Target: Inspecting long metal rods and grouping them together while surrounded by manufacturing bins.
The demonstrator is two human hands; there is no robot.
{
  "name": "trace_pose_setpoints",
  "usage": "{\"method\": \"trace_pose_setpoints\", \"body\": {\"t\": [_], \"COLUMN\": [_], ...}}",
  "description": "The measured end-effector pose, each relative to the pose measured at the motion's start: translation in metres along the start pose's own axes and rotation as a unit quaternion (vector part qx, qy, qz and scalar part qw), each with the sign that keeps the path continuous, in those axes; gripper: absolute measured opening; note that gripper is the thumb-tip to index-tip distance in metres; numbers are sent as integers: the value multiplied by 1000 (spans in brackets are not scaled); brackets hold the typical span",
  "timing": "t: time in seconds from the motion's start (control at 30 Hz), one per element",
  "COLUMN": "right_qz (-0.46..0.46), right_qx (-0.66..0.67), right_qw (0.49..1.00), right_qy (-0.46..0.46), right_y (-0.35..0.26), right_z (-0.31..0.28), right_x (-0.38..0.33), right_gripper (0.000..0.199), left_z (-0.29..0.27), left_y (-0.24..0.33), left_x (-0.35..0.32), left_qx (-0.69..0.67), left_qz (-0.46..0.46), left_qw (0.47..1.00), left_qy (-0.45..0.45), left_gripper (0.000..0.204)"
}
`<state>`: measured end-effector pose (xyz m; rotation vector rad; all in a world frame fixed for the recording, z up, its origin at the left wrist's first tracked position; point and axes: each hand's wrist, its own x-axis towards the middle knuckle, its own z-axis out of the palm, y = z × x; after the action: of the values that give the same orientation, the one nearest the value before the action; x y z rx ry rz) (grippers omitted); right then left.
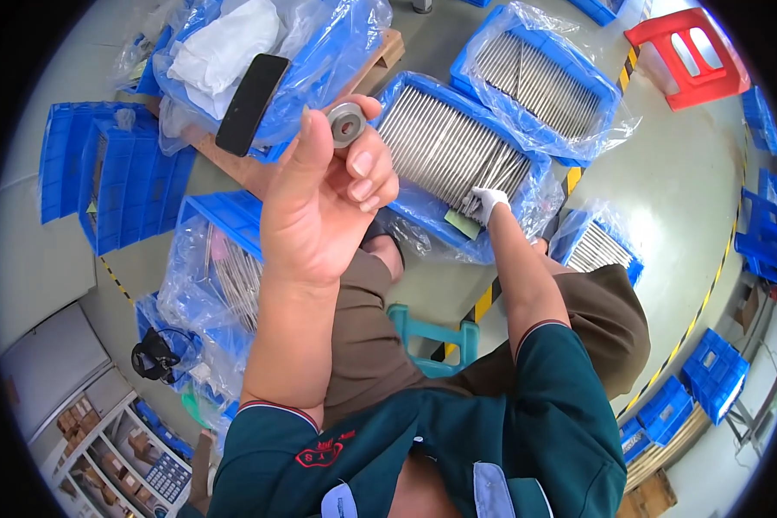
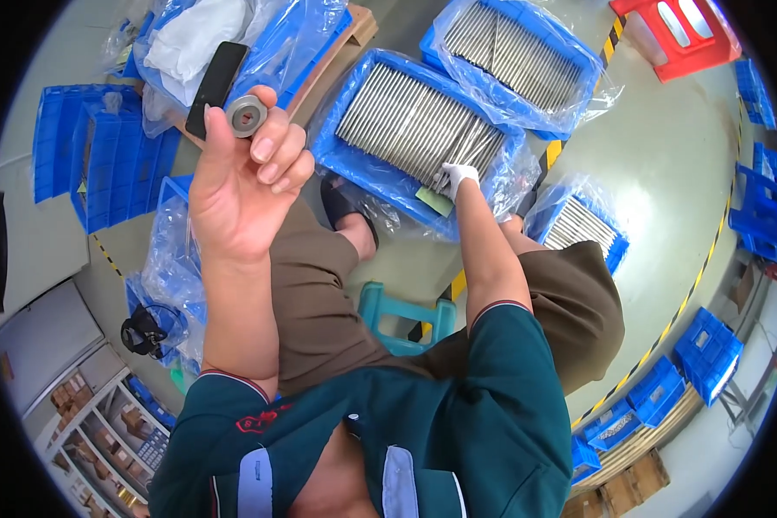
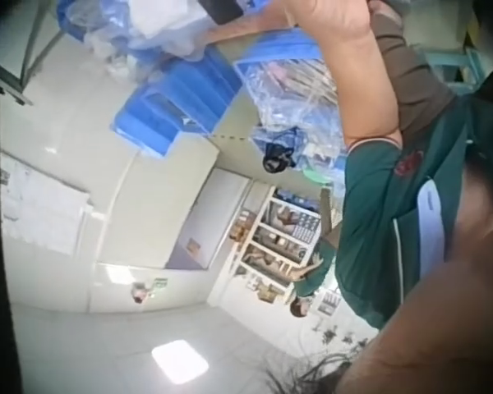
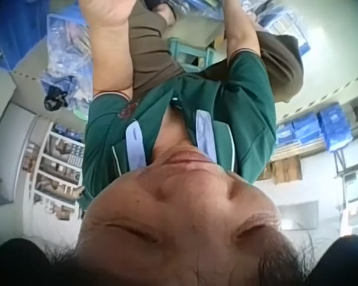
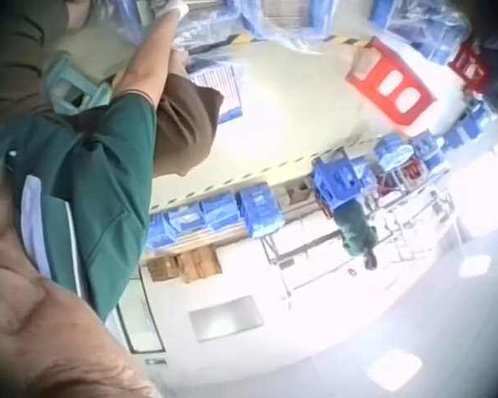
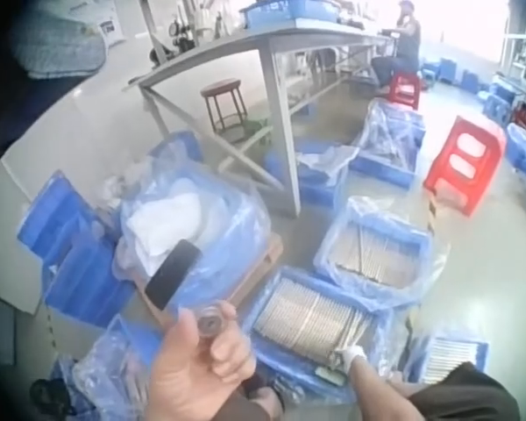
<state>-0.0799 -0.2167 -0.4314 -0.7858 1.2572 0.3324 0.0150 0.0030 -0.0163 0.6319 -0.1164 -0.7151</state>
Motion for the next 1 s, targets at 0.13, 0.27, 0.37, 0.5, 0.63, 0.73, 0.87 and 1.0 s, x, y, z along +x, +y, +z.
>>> {"method": "trace_pose_setpoints", "body": {"t": [0.13,0.27,0.37,0.5,0.63,0.73,0.87,1.0], "right_qz": [-121,-125,-154,-211,-233,-233,-256,-259], "right_qx": [-475,-482,-456,-441,-441,-451,-463,-444], "right_qw": [849,817,815,803,793,782,777,796], "right_qy": [198,289,322,342,349,361,341,321], "right_y": [-15,-30,-33,-33,-37,-39,-39,-45], "right_z": [-12,-15,-4,9,18,28,38,41], "right_x": [5,-13,-26,-39,-53,-59,-57,-51], "right_gripper": [32,28,29,30,34,40,40,36], "left_z": [-1,-4,-5,-6,-6,-7,-8,-7], "left_y": [1,1,2,3,3,3,3,4], "left_x": [-1,-4,-5,-5,-5,-5,-5,-6], "left_qx": [10,11,10,5,1,2,1,1], "left_qz": [0,2,0,-7,-12,-16,-16,-14], "left_qw": [1000,1000,1000,1000,1000,1000,1000,1000], "left_qy": [-10,-7,-15,-17,-21,-16,-13,-17], "left_gripper": [42,44,44,44,44,44,44,45]}}
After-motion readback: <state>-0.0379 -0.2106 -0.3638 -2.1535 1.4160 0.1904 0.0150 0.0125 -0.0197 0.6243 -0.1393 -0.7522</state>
